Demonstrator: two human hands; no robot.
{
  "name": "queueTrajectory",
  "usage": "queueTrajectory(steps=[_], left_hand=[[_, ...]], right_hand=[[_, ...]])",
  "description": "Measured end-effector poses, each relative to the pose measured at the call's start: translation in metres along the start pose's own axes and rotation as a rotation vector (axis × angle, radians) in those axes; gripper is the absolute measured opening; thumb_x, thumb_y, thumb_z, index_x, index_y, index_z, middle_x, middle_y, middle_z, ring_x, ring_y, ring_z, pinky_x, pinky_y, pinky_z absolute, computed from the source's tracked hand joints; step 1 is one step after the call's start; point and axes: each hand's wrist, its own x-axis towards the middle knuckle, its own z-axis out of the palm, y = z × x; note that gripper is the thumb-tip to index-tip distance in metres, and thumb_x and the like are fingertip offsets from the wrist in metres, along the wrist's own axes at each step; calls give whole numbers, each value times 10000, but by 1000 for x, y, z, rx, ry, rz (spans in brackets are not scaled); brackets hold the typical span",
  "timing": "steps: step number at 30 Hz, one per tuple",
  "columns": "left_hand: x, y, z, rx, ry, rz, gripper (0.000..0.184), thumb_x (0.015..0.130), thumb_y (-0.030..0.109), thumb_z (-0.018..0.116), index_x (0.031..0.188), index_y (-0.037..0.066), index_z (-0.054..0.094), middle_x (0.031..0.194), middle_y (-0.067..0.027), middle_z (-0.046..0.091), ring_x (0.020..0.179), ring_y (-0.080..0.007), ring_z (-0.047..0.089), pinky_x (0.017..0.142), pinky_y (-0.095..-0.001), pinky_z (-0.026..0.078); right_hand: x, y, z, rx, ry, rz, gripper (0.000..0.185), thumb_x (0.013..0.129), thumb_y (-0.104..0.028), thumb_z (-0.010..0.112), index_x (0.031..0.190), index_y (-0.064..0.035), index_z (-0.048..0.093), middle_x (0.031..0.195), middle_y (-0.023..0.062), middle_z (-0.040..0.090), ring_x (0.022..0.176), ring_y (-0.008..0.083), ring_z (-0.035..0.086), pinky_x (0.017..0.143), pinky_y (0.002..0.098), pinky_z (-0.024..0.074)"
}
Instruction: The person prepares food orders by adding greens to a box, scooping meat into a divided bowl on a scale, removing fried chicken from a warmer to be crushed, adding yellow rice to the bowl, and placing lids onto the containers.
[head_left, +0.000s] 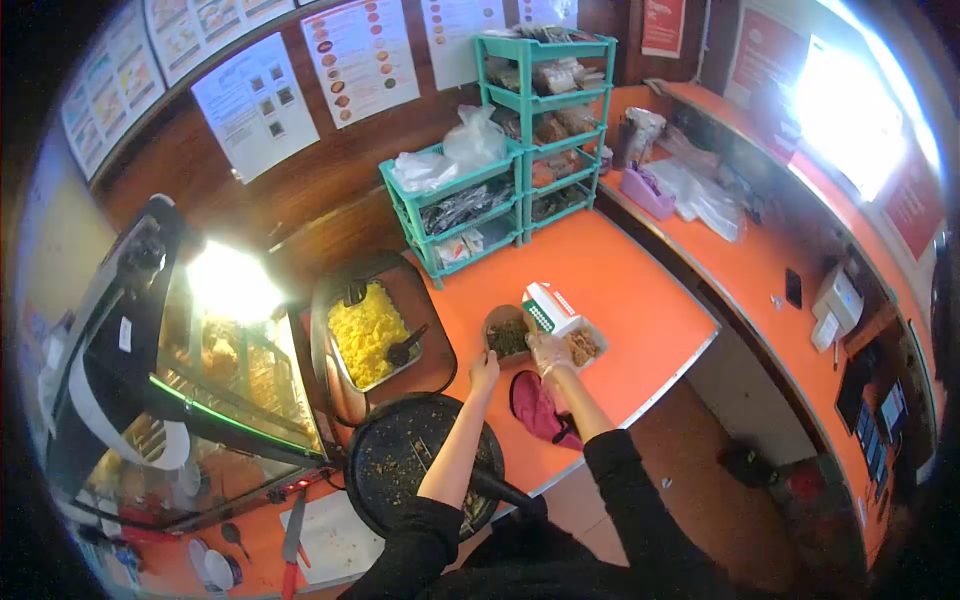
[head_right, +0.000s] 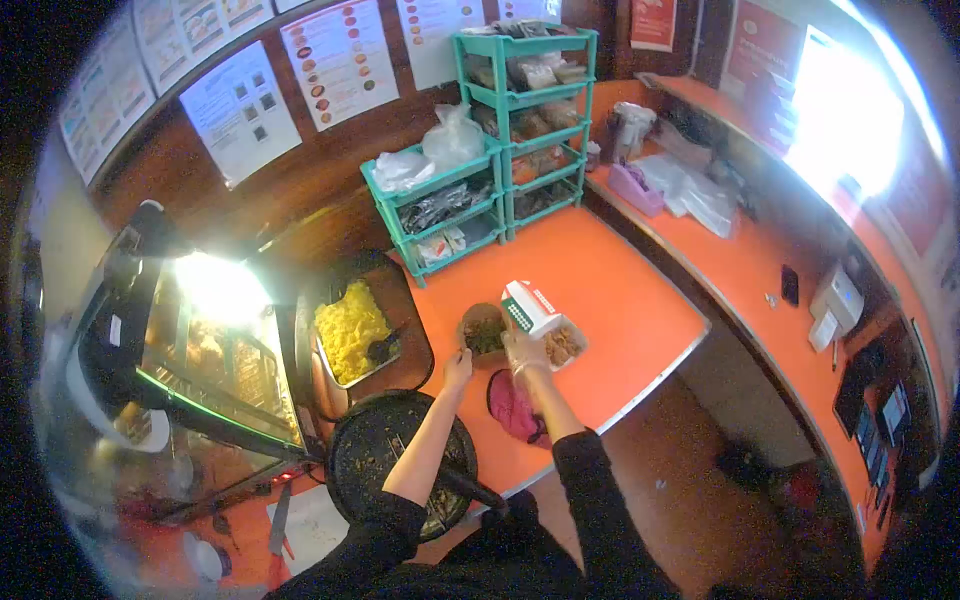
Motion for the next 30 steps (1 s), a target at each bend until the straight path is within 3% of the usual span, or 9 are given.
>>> queueTrajectory(steps=[4, 7, 10, 12, 19, 22, 23, 25, 30], left_hand=[[-4, -16, 18, -210, -49, -5, 301, 971, 275, 441, 790, 35, 457, 559, -22, 416, 485, -137, 448, 494, -323, 381], [-15, 20, 11, -106, -128, -21, 309, 962, 299, 453, 983, -3, 510, 733, -74, 546, 639, -171, 542, 590, -340, 441], [-24, 32, 9, -157, -187, -40, 588, 946, 358, 448, 1386, -18, 349, 1282, -166, 487, 1085, -255, 518, 879, -392, 436], [-12, 7, 24, -250, -40, -53, 538, 920, 355, 480, 1265, -58, 496, 1182, -196, 587, 1128, -284, 537, 939, -361, 402], [-77, 30, -10, -598, 216, -189, 544, 958, 396, 456, 1368, 42, 411, 1298, -135, 491, 1132, -244, 526, 945, -381, 416], [-103, 17, -21, -598, 371, -194, 391, 965, 319, 467, 1237, 46, 536, 1159, -118, 586, 1025, -231, 577, 907, -356, 445], [-117, -2, -15, -592, 431, -168, 353, 957, 291, 486, 1186, 37, 573, 1110, -122, 611, 1008, -226, 585, 896, -343, 449], [-142, 23, -13, -275, 623, -149, 286, 922, 226, 520, 1076, 8, 623, 1042, -126, 633, 991, -211, 593, 873, -320, 456], [-177, 57, -15, -313, 816, -135, 228, 892, 167, 525, 997, 1, 640, 988, -109, 617, 894, -197, 602, 797, -320, 476]], right_hand=[[-6, -15, -84, -295, -62, -235, 222, 852, -236, 544, 931, -80, 680, 911, 197, 667, 832, 321, 659, 696, 426, 519], [30, -46, -157, 285, 226, -168, 152, 771, -173, 611, 875, -92, 688, 821, 176, 675, 728, 287, 663, 622, 403, 509], [105, -92, -254, -23, 528, -372, 120, 790, -170, 596, 822, -85, 675, 825, 166, 669, 725, 297, 645, 622, 391, 489], [162, -118, -309, -3, 726, -481, 133, 796, -197, 593, 820, -89, 668, 847, 156, 669, 771, 330, 641, 650, 407, 486], [352, -213, -454, -222, 907, -434, 345, 840, -410, 529, 985, -129, 668, 957, 168, 672, 929, 381, 627, 782, 474, 489], [400, -224, -473, -446, 784, -206, 462, 857, -511, 497, 1080, -134, 644, 1088, 192, 631, 1035, 399, 586, 854, 506, 463], [395, -223, -468, -432, 876, -328, 392, 856, -449, 529, 911, -91, 679, 959, 150, 674, 933, 355, 642, 773, 490, 509], [405, -221, -450, -436, 860, -491, 375, 862, -434, 530, 904, -88, 670, 953, 148, 668, 925, 349, 633, 767, 482, 502], [424, -195, -416, -485, 765, -727, 336, 878, -396, 532, 887, -79, 645, 939, 142, 651, 903, 335, 612, 753, 462, 485]])
